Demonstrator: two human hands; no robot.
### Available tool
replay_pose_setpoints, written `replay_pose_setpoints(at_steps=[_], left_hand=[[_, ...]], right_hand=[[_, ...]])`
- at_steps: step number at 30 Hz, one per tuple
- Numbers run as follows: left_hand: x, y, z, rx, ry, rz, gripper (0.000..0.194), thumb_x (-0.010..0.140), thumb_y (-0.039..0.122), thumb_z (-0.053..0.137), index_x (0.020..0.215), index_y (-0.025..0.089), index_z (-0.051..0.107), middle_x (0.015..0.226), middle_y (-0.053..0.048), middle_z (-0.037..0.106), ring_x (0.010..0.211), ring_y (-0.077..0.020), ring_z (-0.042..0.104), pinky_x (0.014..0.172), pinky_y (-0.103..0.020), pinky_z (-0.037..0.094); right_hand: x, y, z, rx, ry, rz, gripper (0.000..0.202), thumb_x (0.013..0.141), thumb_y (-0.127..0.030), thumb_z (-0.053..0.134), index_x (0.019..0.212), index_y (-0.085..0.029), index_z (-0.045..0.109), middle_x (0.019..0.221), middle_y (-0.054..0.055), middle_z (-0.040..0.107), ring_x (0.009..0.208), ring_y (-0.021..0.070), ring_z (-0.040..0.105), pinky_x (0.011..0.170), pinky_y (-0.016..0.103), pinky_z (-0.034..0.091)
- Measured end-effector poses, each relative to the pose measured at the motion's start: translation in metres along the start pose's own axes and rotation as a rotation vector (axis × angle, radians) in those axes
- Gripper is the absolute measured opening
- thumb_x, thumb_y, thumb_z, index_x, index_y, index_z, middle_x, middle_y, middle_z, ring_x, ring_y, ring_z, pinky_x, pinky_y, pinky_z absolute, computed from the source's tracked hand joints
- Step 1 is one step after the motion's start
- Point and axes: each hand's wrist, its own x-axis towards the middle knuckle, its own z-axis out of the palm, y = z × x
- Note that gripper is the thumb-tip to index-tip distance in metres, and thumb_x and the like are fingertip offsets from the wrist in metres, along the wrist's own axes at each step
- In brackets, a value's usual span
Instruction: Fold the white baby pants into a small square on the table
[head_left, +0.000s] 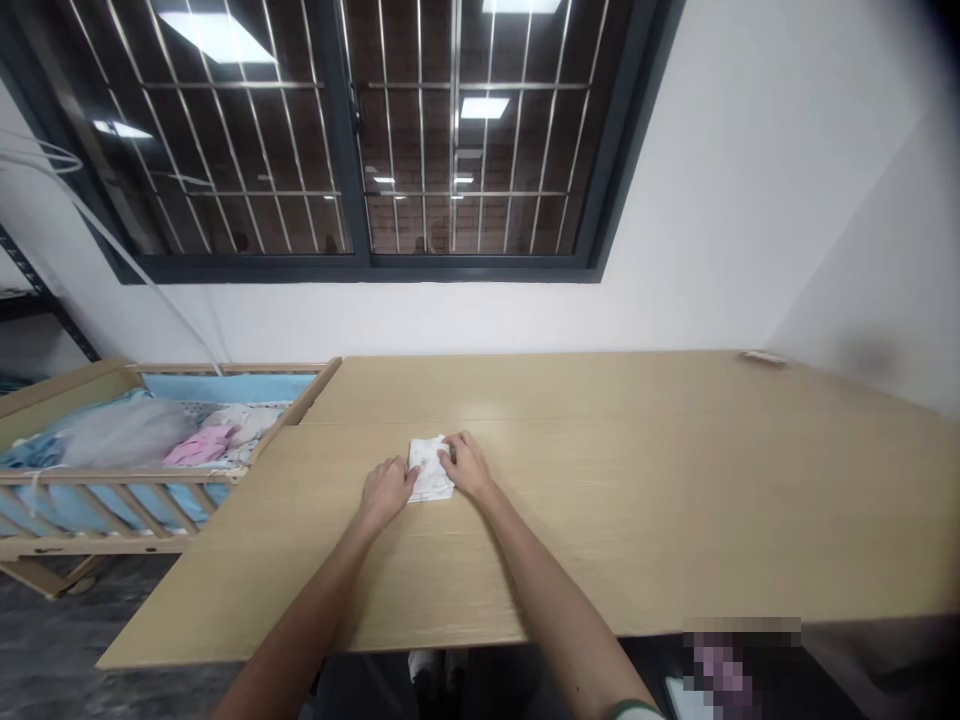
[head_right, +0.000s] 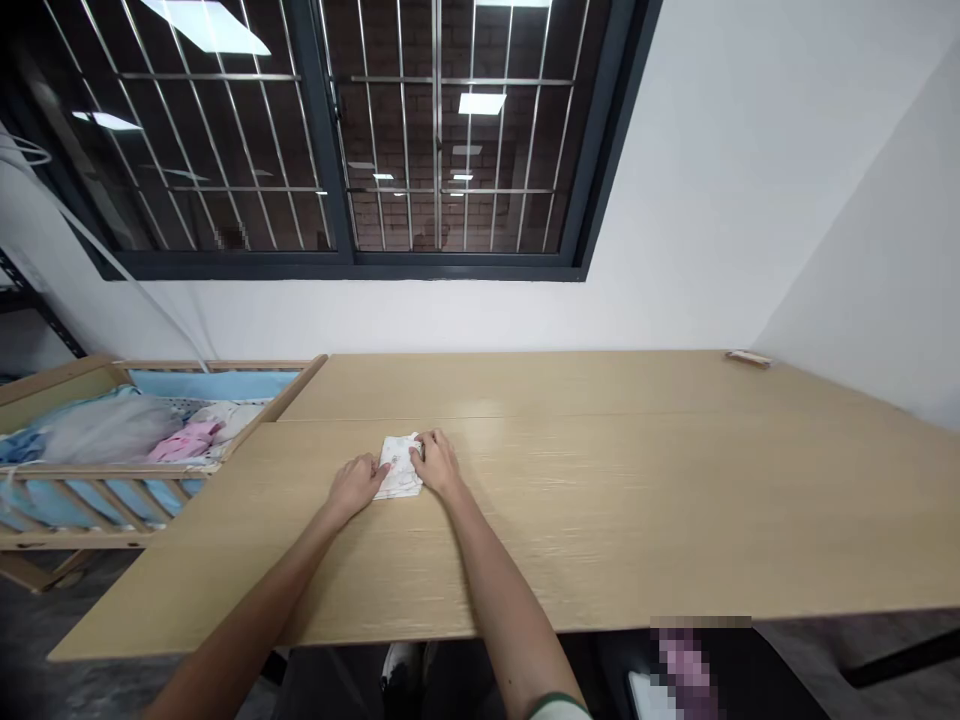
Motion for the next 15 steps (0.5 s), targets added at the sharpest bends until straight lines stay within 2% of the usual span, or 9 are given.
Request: replay_pose_setpoints(at_steps=[4, 8, 12, 15], left_hand=[[-0.005, 0.009, -0.006, -0.016, -0.011, -0.022, 0.038, 0.103, 0.044, 0.041, 0.106, 0.015, 0.066, 0.114, -0.017, 0.073, 0.107, -0.0287, 0.068, 0.085, -0.033, 0.046], [-0.019, 0.012, -0.014, -0.044, -0.010, -0.034, 0.037, 0.103, 0.043, 0.041, 0.110, 0.015, 0.064, 0.117, -0.019, 0.071, 0.109, -0.0290, 0.068, 0.083, -0.033, 0.046], [-0.048, 0.003, -0.024, -0.094, -0.001, -0.035, 0.032, 0.101, 0.043, 0.045, 0.104, 0.016, 0.063, 0.111, -0.019, 0.073, 0.104, -0.0286, 0.069, 0.078, -0.032, 0.045], [-0.081, -0.006, -0.033, -0.157, 0.019, -0.016, 0.030, 0.101, 0.043, 0.044, 0.096, 0.018, 0.061, 0.100, -0.015, 0.074, 0.094, -0.0261, 0.070, 0.074, -0.030, 0.044]], right_hand=[[-0.004, -0.012, -0.004, -0.048, -0.043, 0.085, 0.023, 0.098, -0.029, 0.057, 0.118, -0.018, 0.063, 0.117, 0.010, 0.060, 0.107, 0.0214, 0.059, 0.097, 0.032, 0.042], [-0.017, -0.031, -0.006, -0.038, -0.036, 0.135, 0.022, 0.100, -0.025, 0.053, 0.120, -0.017, 0.060, 0.119, 0.012, 0.058, 0.107, 0.0216, 0.057, 0.096, 0.032, 0.041], [-0.039, -0.053, -0.010, 0.005, -0.050, 0.115, 0.018, 0.098, -0.022, 0.054, 0.114, -0.018, 0.059, 0.115, 0.010, 0.059, 0.105, 0.0201, 0.057, 0.094, 0.030, 0.041], [-0.061, -0.073, -0.014, 0.041, -0.060, 0.096, 0.011, 0.094, -0.020, 0.056, 0.105, -0.018, 0.058, 0.107, 0.008, 0.061, 0.098, 0.0189, 0.058, 0.089, 0.029, 0.042]])
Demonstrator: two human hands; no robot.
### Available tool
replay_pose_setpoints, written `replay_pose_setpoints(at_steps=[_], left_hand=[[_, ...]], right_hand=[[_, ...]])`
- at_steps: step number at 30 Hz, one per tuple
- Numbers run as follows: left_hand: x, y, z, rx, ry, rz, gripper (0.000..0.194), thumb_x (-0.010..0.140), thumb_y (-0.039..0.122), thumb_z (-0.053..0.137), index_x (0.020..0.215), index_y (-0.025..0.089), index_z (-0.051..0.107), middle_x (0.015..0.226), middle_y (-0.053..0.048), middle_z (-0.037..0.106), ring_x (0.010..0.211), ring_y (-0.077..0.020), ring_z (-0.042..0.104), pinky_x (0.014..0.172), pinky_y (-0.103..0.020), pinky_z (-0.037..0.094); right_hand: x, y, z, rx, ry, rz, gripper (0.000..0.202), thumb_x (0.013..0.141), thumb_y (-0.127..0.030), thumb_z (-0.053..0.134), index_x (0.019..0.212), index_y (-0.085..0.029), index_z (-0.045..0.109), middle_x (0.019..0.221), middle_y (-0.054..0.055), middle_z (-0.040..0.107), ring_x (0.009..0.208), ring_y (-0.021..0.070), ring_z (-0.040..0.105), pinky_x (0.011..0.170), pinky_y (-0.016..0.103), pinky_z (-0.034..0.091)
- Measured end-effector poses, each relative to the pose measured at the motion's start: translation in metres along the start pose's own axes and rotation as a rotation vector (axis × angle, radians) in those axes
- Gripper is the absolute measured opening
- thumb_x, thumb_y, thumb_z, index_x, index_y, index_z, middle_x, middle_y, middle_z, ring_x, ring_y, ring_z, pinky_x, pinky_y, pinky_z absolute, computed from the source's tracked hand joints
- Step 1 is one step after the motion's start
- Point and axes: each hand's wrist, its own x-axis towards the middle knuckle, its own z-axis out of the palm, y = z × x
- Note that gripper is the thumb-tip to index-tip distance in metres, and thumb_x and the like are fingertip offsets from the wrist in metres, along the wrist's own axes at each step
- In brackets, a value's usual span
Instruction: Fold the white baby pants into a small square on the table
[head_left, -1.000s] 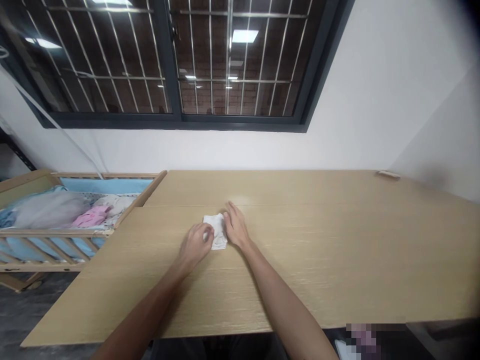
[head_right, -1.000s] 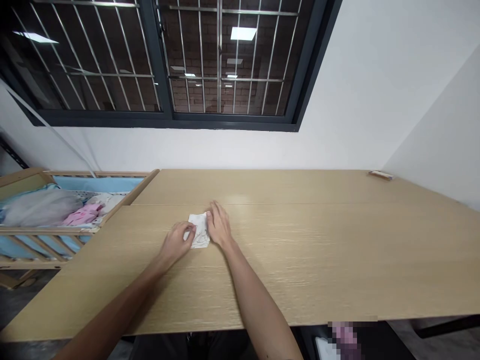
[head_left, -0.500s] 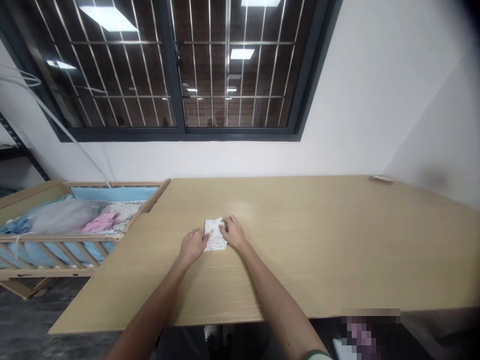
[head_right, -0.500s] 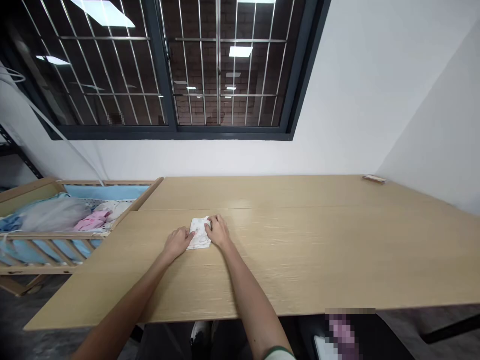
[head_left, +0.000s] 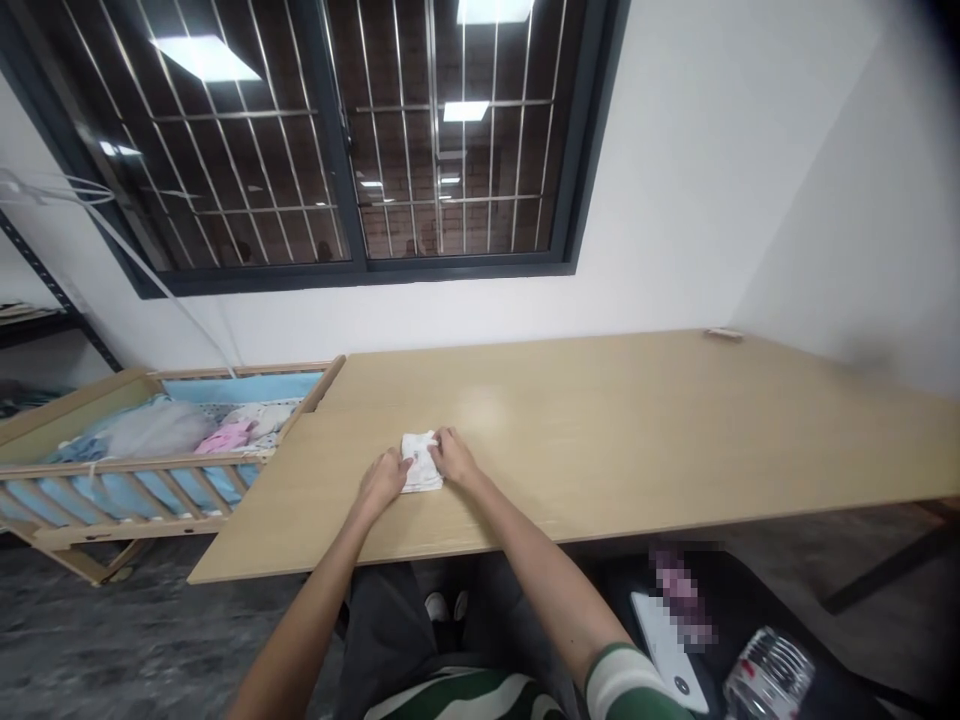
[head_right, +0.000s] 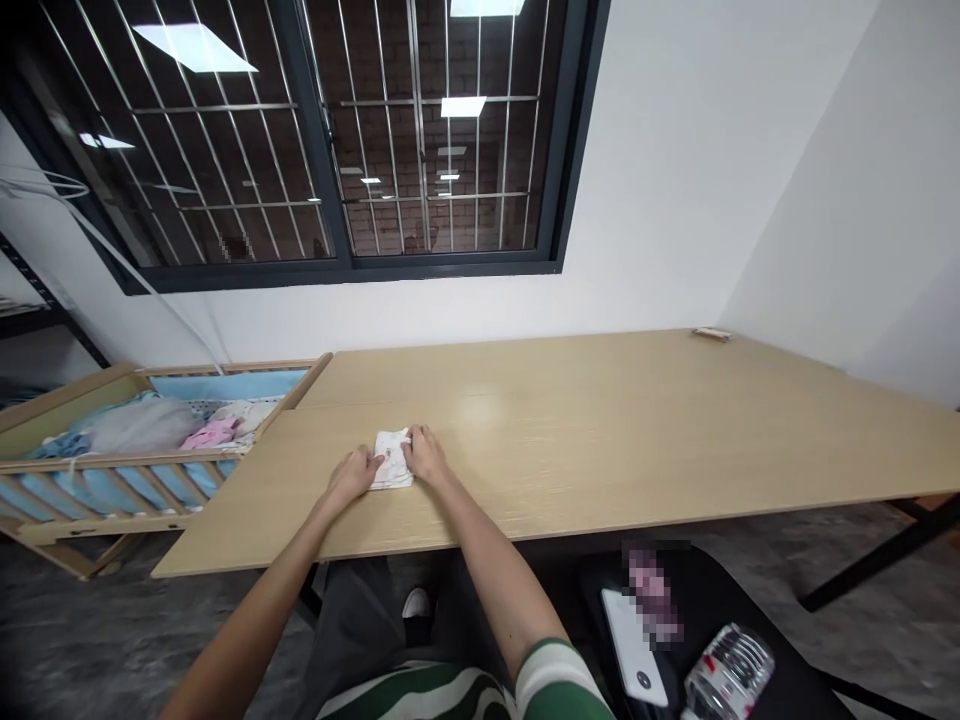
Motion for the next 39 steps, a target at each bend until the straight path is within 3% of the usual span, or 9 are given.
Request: replay_pose_setpoints(at_steps=[5, 12, 17, 19, 23, 26, 32, 35, 39], left_hand=[[-0.072, -0.007, -0.016, -0.152, 0.024, 0.091, 0.031, 0.101, 0.045, 0.041, 0.088, 0.021, 0.054, 0.080, -0.003, 0.067, 0.077, -0.0189, 0.065, 0.070, -0.026, 0.043], [-0.173, -0.008, -0.062, -0.488, -0.078, 0.232, 0.038, 0.096, 0.059, 0.050, 0.087, 0.022, 0.055, 0.064, 0.006, 0.043, 0.060, -0.0152, 0.046, 0.060, -0.026, 0.036], [-0.219, -0.011, -0.100, -0.559, 0.052, 0.216, 0.033, 0.090, 0.055, 0.063, 0.096, 0.023, 0.061, 0.084, -0.002, 0.058, 0.080, -0.0186, 0.054, 0.073, -0.027, 0.043], [-0.230, -0.009, -0.108, -0.643, -0.022, 0.318, 0.037, 0.085, 0.052, 0.073, 0.106, 0.024, 0.061, 0.105, -0.006, 0.063, 0.095, -0.0211, 0.058, 0.084, -0.029, 0.046], [-0.236, 0.001, -0.110, -0.656, -0.213, 0.391, 0.041, 0.074, 0.043, 0.086, 0.104, 0.025, 0.064, 0.111, -0.007, 0.067, 0.102, -0.0238, 0.061, 0.093, -0.032, 0.048], [-0.233, 0.005, -0.103, -0.694, -0.179, 0.381, 0.026, 0.086, 0.044, 0.073, 0.104, 0.025, 0.071, 0.114, -0.010, 0.070, 0.110, -0.0265, 0.063, 0.099, -0.035, 0.048], [-0.232, 0.010, -0.090, -0.697, -0.113, 0.274, 0.030, 0.093, 0.050, 0.061, 0.106, 0.027, 0.075, 0.112, -0.009, 0.074, 0.105, -0.0258, 0.066, 0.095, -0.033, 0.051], [-0.232, 0.017, -0.087, -0.748, -0.114, 0.259, 0.031, 0.096, 0.051, 0.058, 0.104, 0.025, 0.073, 0.104, -0.008, 0.075, 0.096, -0.0227, 0.068, 0.084, -0.028, 0.053], [-0.226, 0.011, -0.090, -0.792, -0.089, 0.267, 0.034, 0.098, 0.050, 0.055, 0.105, 0.021, 0.071, 0.099, -0.007, 0.076, 0.087, -0.0201, 0.069, 0.078, -0.025, 0.054]], right_hand=[[-0.062, -0.033, -0.005, 0.245, 0.008, 0.018, 0.007, 0.087, -0.019, 0.057, 0.089, -0.021, 0.050, 0.086, 0.001, 0.059, 0.082, 0.0169, 0.055, 0.075, 0.028, 0.041], [-0.163, -0.088, -0.051, 1.096, -0.085, 0.212, 0.023, 0.087, -0.036, 0.068, 0.084, -0.021, 0.050, 0.068, -0.006, 0.044, 0.063, 0.0122, 0.041, 0.061, 0.024, 0.033], [-0.205, -0.130, -0.072, 1.703, -0.054, 0.409, 0.038, 0.073, -0.035, 0.087, 0.082, -0.019, 0.054, 0.075, -0.003, 0.054, 0.068, 0.0104, 0.050, 0.065, 0.022, 0.042], [-0.215, -0.143, -0.070, 1.782, -0.006, 0.459, 0.038, 0.071, -0.031, 0.090, 0.081, -0.018, 0.056, 0.075, -0.003, 0.054, 0.066, 0.0093, 0.050, 0.063, 0.021, 0.043], [-0.226, -0.156, -0.065, 1.796, 0.005, 0.509, 0.036, 0.071, -0.029, 0.090, 0.083, -0.020, 0.058, 0.076, -0.003, 0.055, 0.064, 0.0098, 0.050, 0.062, 0.021, 0.044], [-0.226, -0.155, -0.067, 1.781, 0.071, 0.497, 0.036, 0.071, -0.030, 0.090, 0.083, -0.021, 0.057, 0.076, -0.003, 0.054, 0.067, 0.0109, 0.051, 0.063, 0.021, 0.046], [-0.224, -0.143, -0.061, 1.585, 0.114, 0.489, 0.038, 0.076, -0.048, 0.082, 0.089, -0.025, 0.055, 0.083, 0.000, 0.057, 0.075, 0.0174, 0.058, 0.068, 0.027, 0.050], [-0.231, -0.146, -0.063, 1.391, -0.019, 0.340, 0.050, 0.077, -0.053, 0.080, 0.113, -0.028, 0.056, 0.104, 0.005, 0.065, 0.097, 0.0241, 0.063, 0.084, 0.035, 0.053], [-0.235, -0.146, -0.086, 0.993, -0.234, -0.024, 0.063, 0.085, -0.038, 0.075, 0.143, -0.031, 0.052, 0.132, 0.008, 0.061, 0.121, 0.0264, 0.058, 0.104, 0.039, 0.044]])
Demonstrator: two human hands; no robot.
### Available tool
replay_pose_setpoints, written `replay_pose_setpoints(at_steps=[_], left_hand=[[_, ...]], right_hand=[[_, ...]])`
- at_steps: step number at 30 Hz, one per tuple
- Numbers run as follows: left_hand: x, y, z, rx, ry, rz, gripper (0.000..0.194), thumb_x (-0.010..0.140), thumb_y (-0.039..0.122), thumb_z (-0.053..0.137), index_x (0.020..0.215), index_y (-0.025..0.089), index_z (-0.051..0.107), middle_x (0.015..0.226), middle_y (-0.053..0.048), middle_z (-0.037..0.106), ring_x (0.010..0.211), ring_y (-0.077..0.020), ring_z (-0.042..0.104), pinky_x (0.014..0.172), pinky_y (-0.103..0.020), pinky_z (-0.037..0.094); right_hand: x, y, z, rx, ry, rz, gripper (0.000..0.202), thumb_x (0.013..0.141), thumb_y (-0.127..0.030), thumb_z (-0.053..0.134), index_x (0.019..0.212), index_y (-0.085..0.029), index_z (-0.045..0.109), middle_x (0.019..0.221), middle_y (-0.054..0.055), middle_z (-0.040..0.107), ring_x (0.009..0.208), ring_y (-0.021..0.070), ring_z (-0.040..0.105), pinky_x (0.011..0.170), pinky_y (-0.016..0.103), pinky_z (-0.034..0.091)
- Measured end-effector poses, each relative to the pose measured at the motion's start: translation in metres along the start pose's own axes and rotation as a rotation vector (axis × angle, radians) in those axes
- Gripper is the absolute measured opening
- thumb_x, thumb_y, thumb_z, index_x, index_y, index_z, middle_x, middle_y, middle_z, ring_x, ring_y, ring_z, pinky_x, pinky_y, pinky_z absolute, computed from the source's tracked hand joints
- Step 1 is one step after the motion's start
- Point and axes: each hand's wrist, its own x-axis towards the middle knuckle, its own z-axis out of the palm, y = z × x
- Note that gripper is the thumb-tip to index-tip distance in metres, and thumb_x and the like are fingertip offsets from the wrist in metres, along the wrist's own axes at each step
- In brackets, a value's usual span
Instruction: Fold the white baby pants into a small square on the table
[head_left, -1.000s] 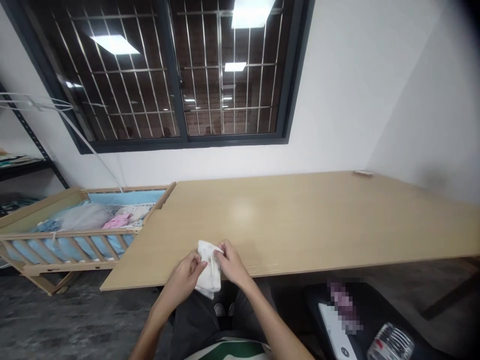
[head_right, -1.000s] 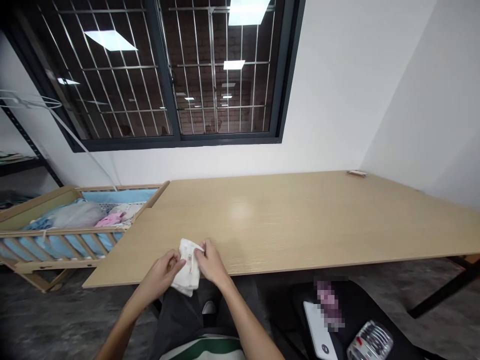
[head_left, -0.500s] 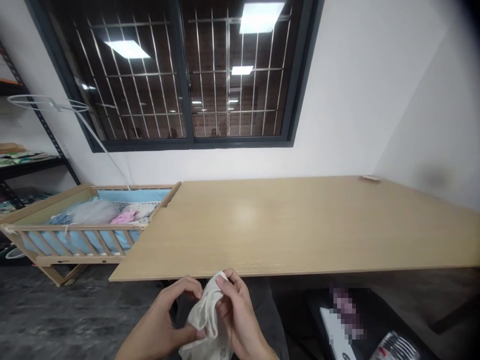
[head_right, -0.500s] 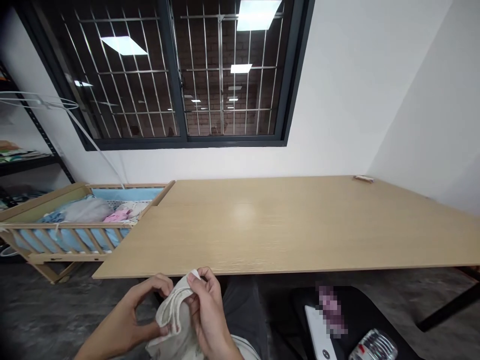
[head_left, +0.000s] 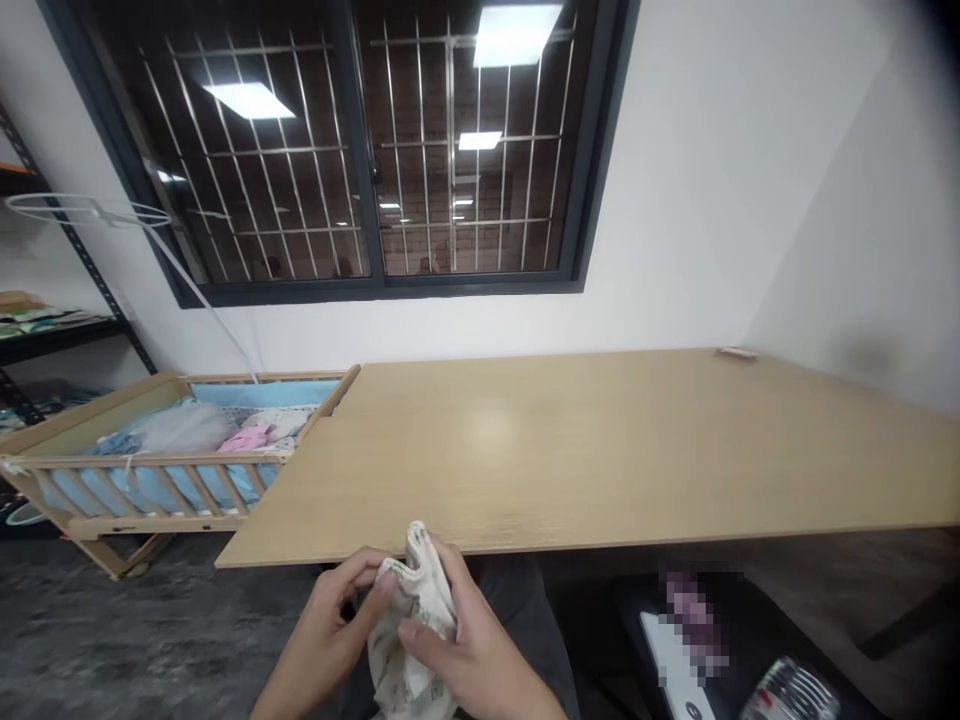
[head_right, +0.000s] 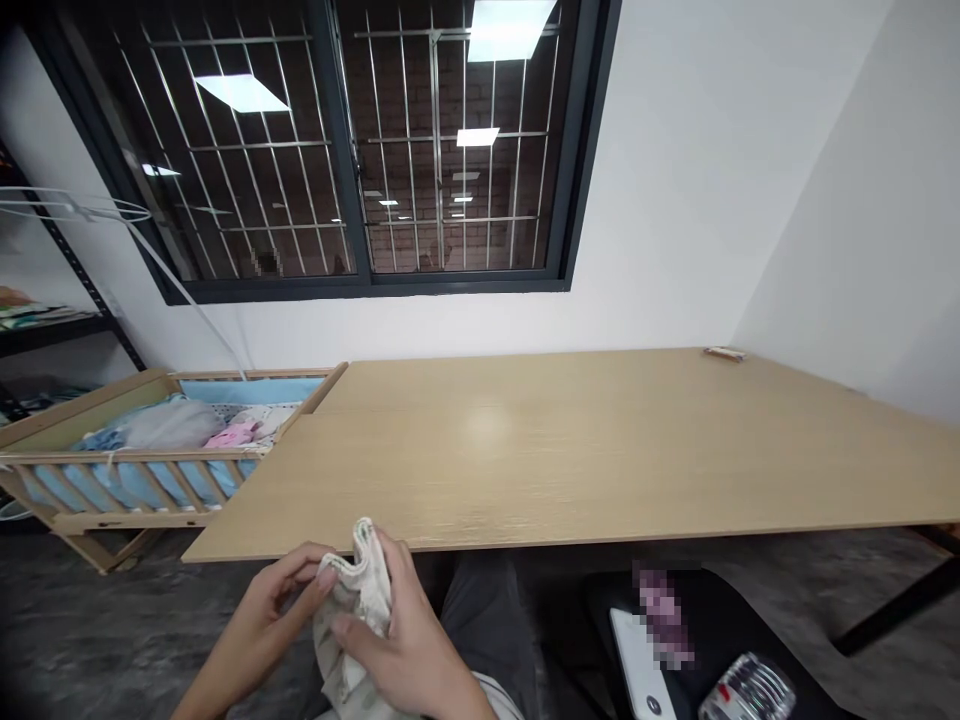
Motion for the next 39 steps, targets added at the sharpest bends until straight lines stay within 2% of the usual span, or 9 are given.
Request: replay_pose_setpoints(at_steps=[3, 5, 7, 11, 19, 25, 30, 34, 39], left_hand=[[-0.001, -0.014, -0.029, 0.087, 0.260, 0.032, 0.036, 0.094, 0.054, 0.060, 0.100, 0.019, 0.071, 0.089, -0.005, 0.076, 0.079, -0.0193, 0.070, 0.071, -0.023, 0.055], [-0.004, -0.025, -0.054, 0.191, 0.518, 0.044, 0.038, 0.089, 0.056, 0.065, 0.097, 0.019, 0.072, 0.088, -0.004, 0.076, 0.079, -0.0199, 0.071, 0.068, -0.022, 0.055], [-0.006, -0.032, -0.074, 0.278, 0.662, 0.041, 0.039, 0.086, 0.057, 0.067, 0.098, 0.020, 0.072, 0.092, -0.005, 0.077, 0.084, -0.0210, 0.072, 0.068, -0.021, 0.056], [-0.002, -0.033, -0.089, 0.314, 0.693, 0.060, 0.037, 0.089, 0.056, 0.065, 0.104, 0.022, 0.070, 0.096, -0.005, 0.077, 0.086, -0.0202, 0.073, 0.068, -0.020, 0.055], [0.036, -0.011, -0.086, 0.374, 0.827, 0.209, 0.035, 0.091, 0.054, 0.064, 0.103, 0.022, 0.070, 0.092, -0.004, 0.075, 0.085, -0.0214, 0.071, 0.078, -0.027, 0.056], [0.084, 0.014, -0.097, 0.497, 0.741, 0.540, 0.021, 0.095, 0.043, 0.060, 0.091, 0.023, 0.068, 0.096, -0.004, 0.068, 0.092, -0.0216, 0.065, 0.088, -0.033, 0.051], [0.136, 0.022, -0.094, 0.545, 0.625, 0.571, 0.023, 0.096, 0.043, 0.058, 0.093, 0.023, 0.069, 0.089, -0.003, 0.066, 0.083, -0.0186, 0.061, 0.078, -0.030, 0.048], [0.192, -0.003, -0.082, 0.536, 0.571, 0.458, 0.035, 0.096, 0.050, 0.053, 0.108, 0.020, 0.067, 0.090, -0.004, 0.068, 0.078, -0.0172, 0.059, 0.078, -0.029, 0.049], [0.259, -0.067, -0.066, 0.550, 0.460, 0.213, 0.032, 0.099, 0.047, 0.045, 0.109, 0.020, 0.060, 0.100, -0.006, 0.069, 0.083, -0.0193, 0.062, 0.075, -0.030, 0.048]], right_hand=[[0.002, -0.007, -0.027, -0.302, -0.006, -0.075, 0.030, 0.094, -0.032, 0.063, 0.123, -0.029, 0.071, 0.115, 0.007, 0.069, 0.109, 0.0253, 0.063, 0.098, 0.037, 0.047], [0.008, -0.006, -0.049, -0.406, 0.170, -0.095, 0.018, 0.094, -0.033, 0.063, 0.104, -0.026, 0.076, 0.100, 0.007, 0.073, 0.096, 0.0247, 0.066, 0.087, 0.035, 0.050], [0.013, -0.006, -0.066, -0.457, 0.321, -0.097, 0.013, 0.090, -0.037, 0.069, 0.092, -0.024, 0.073, 0.088, 0.005, 0.073, 0.082, 0.0226, 0.066, 0.076, 0.032, 0.050], [0.021, -0.017, -0.078, -0.516, 0.287, -0.156, 0.018, 0.089, -0.042, 0.072, 0.086, -0.024, 0.070, 0.078, 0.002, 0.071, 0.069, 0.0186, 0.063, 0.063, 0.028, 0.047], [0.042, -0.074, -0.102, -0.719, 0.187, -0.534, 0.025, 0.104, -0.023, 0.049, 0.119, -0.026, 0.068, 0.109, 0.008, 0.071, 0.102, 0.0230, 0.068, 0.087, 0.036, 0.056], [0.081, -0.108, -0.133, -0.955, 0.174, -0.671, 0.030, 0.103, -0.019, 0.047, 0.124, -0.028, 0.067, 0.111, 0.011, 0.057, 0.103, 0.0234, 0.062, 0.086, 0.037, 0.056], [0.127, -0.107, -0.164, -1.032, 0.171, -0.622, 0.027, 0.105, -0.025, 0.045, 0.122, -0.025, 0.067, 0.105, 0.009, 0.056, 0.098, 0.0224, 0.060, 0.085, 0.037, 0.055], [0.176, -0.077, -0.192, -1.039, 0.193, -0.500, 0.024, 0.104, -0.027, 0.045, 0.117, -0.021, 0.065, 0.109, 0.010, 0.060, 0.101, 0.0227, 0.061, 0.089, 0.038, 0.052], [0.239, -0.010, -0.231, -1.058, 0.197, -0.324, 0.015, 0.100, -0.020, 0.047, 0.101, -0.019, 0.063, 0.107, 0.010, 0.064, 0.104, 0.0232, 0.059, 0.091, 0.036, 0.047]])
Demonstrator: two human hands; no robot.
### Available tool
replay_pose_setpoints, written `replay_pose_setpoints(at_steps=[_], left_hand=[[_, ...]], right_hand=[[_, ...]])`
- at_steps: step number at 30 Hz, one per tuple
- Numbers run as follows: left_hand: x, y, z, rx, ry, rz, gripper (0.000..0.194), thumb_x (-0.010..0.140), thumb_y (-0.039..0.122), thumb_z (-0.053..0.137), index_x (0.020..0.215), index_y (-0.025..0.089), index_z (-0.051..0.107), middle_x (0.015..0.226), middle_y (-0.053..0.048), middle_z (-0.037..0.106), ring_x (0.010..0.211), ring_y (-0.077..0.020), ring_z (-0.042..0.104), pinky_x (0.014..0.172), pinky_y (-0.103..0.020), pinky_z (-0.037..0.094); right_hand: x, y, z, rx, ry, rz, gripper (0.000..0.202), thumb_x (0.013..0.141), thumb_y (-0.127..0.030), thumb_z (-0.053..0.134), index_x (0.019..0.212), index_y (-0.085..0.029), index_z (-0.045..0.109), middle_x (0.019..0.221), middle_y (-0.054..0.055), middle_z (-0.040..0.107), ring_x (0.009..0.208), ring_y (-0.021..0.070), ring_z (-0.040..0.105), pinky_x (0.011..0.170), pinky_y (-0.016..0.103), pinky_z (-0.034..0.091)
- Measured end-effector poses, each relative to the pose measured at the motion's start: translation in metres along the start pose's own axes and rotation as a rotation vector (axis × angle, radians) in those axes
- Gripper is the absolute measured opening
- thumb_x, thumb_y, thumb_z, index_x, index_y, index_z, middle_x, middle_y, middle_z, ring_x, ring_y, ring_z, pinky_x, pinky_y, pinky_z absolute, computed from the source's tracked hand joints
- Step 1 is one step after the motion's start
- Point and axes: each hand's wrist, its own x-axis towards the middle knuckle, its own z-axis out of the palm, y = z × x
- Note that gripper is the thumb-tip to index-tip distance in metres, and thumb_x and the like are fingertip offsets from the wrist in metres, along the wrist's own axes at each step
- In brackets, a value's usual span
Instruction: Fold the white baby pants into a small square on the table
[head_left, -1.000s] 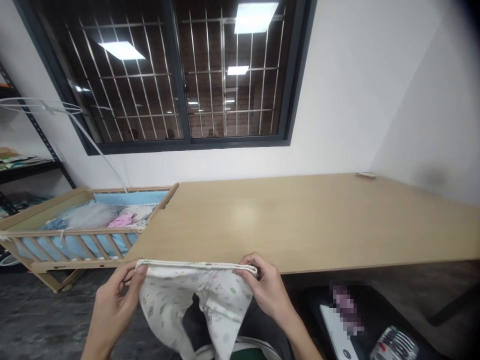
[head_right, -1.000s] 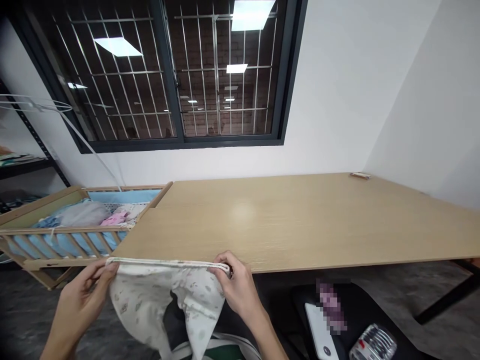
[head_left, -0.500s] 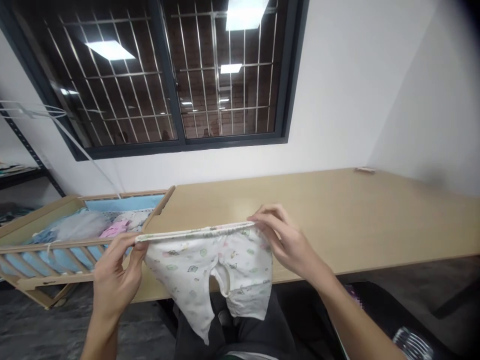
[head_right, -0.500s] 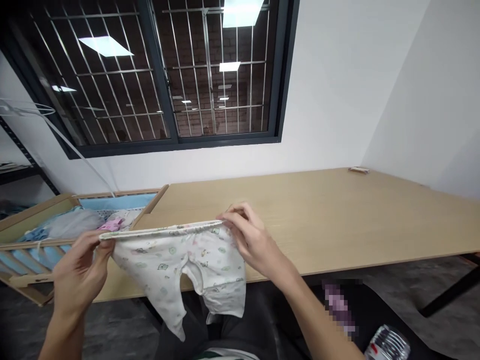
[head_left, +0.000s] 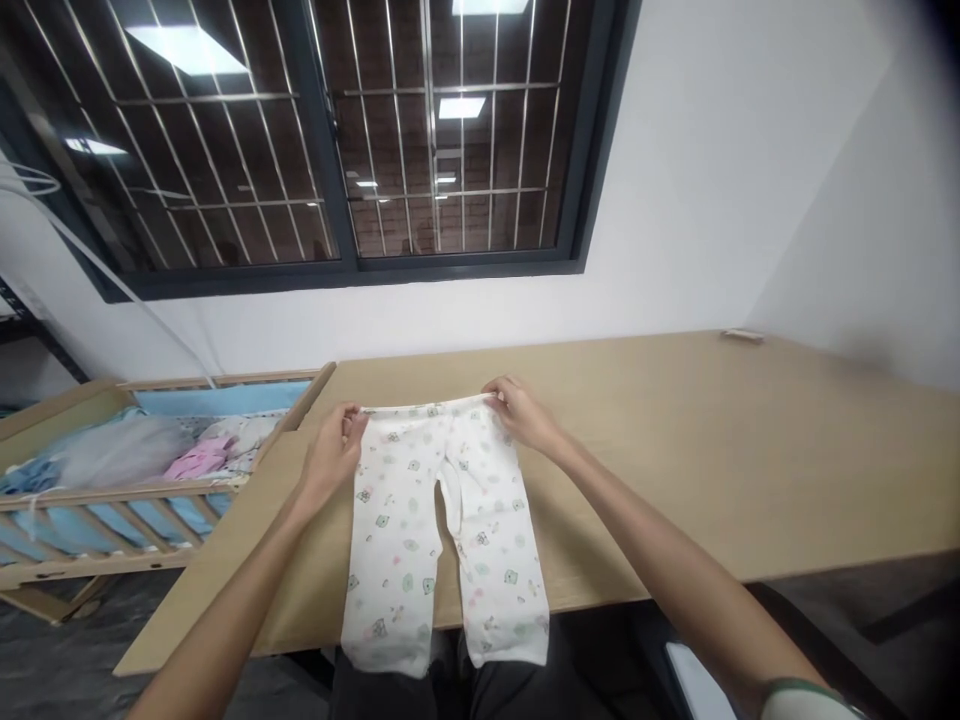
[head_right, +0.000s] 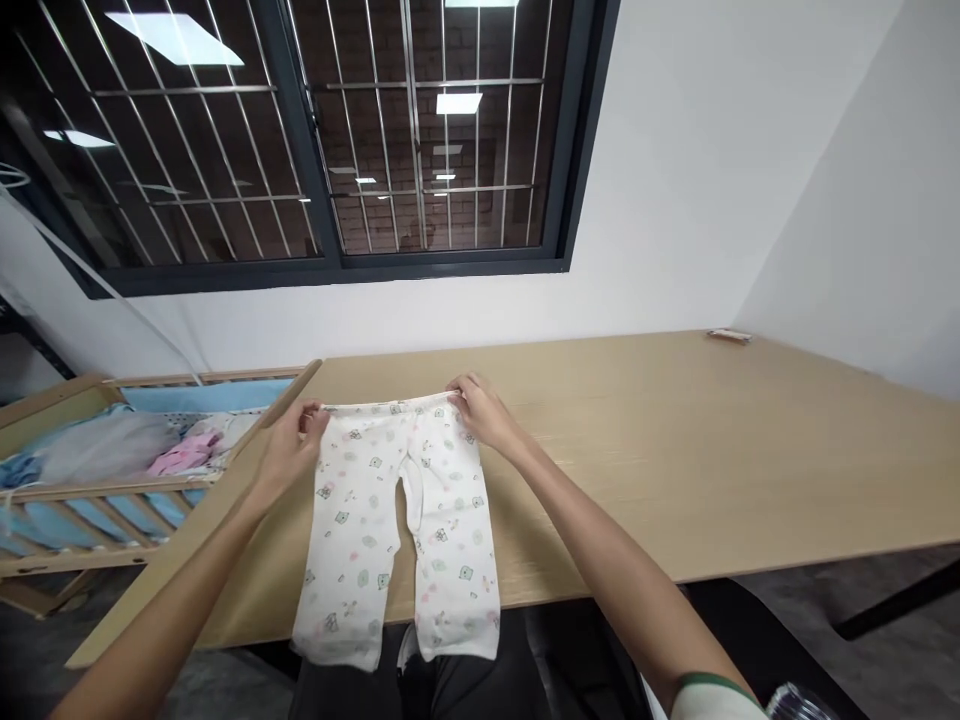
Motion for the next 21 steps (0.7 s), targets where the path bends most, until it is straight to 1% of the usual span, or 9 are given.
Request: replay_pose_setpoints(at_steps=[3, 6, 8, 11, 13, 16, 19, 21], left_hand=[[0.011, -0.028, 0.041, 0.110, -0.119, -0.072, 0.028, 0.102, 0.039, 0.036, 0.109, 0.021, 0.057, 0.107, -0.007, 0.068, 0.091, -0.0206, 0.064, 0.078, -0.031, 0.047], [0.019, -0.049, 0.077, 0.198, -0.194, -0.089, 0.028, 0.103, 0.033, 0.032, 0.106, 0.020, 0.057, 0.107, -0.009, 0.068, 0.098, -0.0230, 0.063, 0.083, -0.033, 0.047], [0.024, -0.060, 0.097, 0.224, -0.222, -0.098, 0.027, 0.103, 0.029, 0.032, 0.104, 0.020, 0.058, 0.107, -0.010, 0.068, 0.103, -0.0245, 0.062, 0.087, -0.034, 0.046], [0.032, -0.073, 0.124, 0.277, -0.266, -0.127, 0.025, 0.102, 0.026, 0.035, 0.105, 0.018, 0.059, 0.110, -0.014, 0.067, 0.109, -0.0263, 0.061, 0.093, -0.035, 0.045], [0.037, -0.081, 0.139, 0.312, -0.292, -0.158, 0.023, 0.101, 0.024, 0.038, 0.108, 0.017, 0.059, 0.113, -0.015, 0.066, 0.113, -0.0269, 0.060, 0.095, -0.035, 0.044], [0.044, -0.091, 0.156, 0.351, -0.320, -0.200, 0.023, 0.102, 0.023, 0.039, 0.112, 0.016, 0.059, 0.116, -0.017, 0.066, 0.117, -0.0272, 0.060, 0.096, -0.035, 0.043], [0.051, -0.096, 0.166, 0.373, -0.338, -0.232, 0.025, 0.102, 0.023, 0.040, 0.112, 0.014, 0.060, 0.118, -0.019, 0.066, 0.117, -0.0286, 0.060, 0.097, -0.037, 0.043], [0.054, -0.098, 0.169, 0.378, -0.347, -0.249, 0.024, 0.101, 0.022, 0.041, 0.111, 0.015, 0.062, 0.118, -0.019, 0.067, 0.117, -0.0289, 0.060, 0.098, -0.038, 0.044]], right_hand=[[0.010, 0.045, 0.039, -0.004, -0.064, 0.056, 0.015, 0.098, -0.015, 0.048, 0.098, -0.018, 0.062, 0.106, 0.010, 0.064, 0.105, 0.0228, 0.057, 0.091, 0.034, 0.045], [0.014, 0.083, 0.077, -0.037, -0.094, 0.106, 0.017, 0.097, -0.012, 0.047, 0.099, -0.017, 0.062, 0.105, 0.009, 0.063, 0.104, 0.0218, 0.056, 0.090, 0.032, 0.043], [0.017, 0.104, 0.099, -0.088, -0.109, 0.150, 0.018, 0.096, -0.010, 0.047, 0.101, -0.017, 0.063, 0.106, 0.009, 0.063, 0.103, 0.0214, 0.055, 0.090, 0.031, 0.042], [0.023, 0.126, 0.125, -0.172, -0.135, 0.231, 0.018, 0.096, -0.010, 0.050, 0.104, -0.016, 0.064, 0.109, 0.011, 0.062, 0.106, 0.0216, 0.053, 0.094, 0.031, 0.040], [0.028, 0.137, 0.137, -0.197, -0.146, 0.271, 0.017, 0.096, -0.010, 0.052, 0.105, -0.015, 0.065, 0.111, 0.011, 0.062, 0.108, 0.0223, 0.052, 0.097, 0.032, 0.039], [0.036, 0.149, 0.150, -0.204, -0.154, 0.305, 0.017, 0.096, -0.011, 0.053, 0.106, -0.016, 0.066, 0.113, 0.013, 0.061, 0.110, 0.0238, 0.052, 0.099, 0.034, 0.038], [0.040, 0.159, 0.156, -0.200, -0.151, 0.339, 0.018, 0.096, -0.013, 0.053, 0.107, -0.018, 0.066, 0.114, 0.013, 0.061, 0.111, 0.0254, 0.052, 0.099, 0.036, 0.038], [0.040, 0.163, 0.158, -0.183, -0.142, 0.352, 0.018, 0.097, -0.015, 0.053, 0.108, -0.019, 0.066, 0.114, 0.012, 0.061, 0.111, 0.0252, 0.053, 0.099, 0.037, 0.039]])
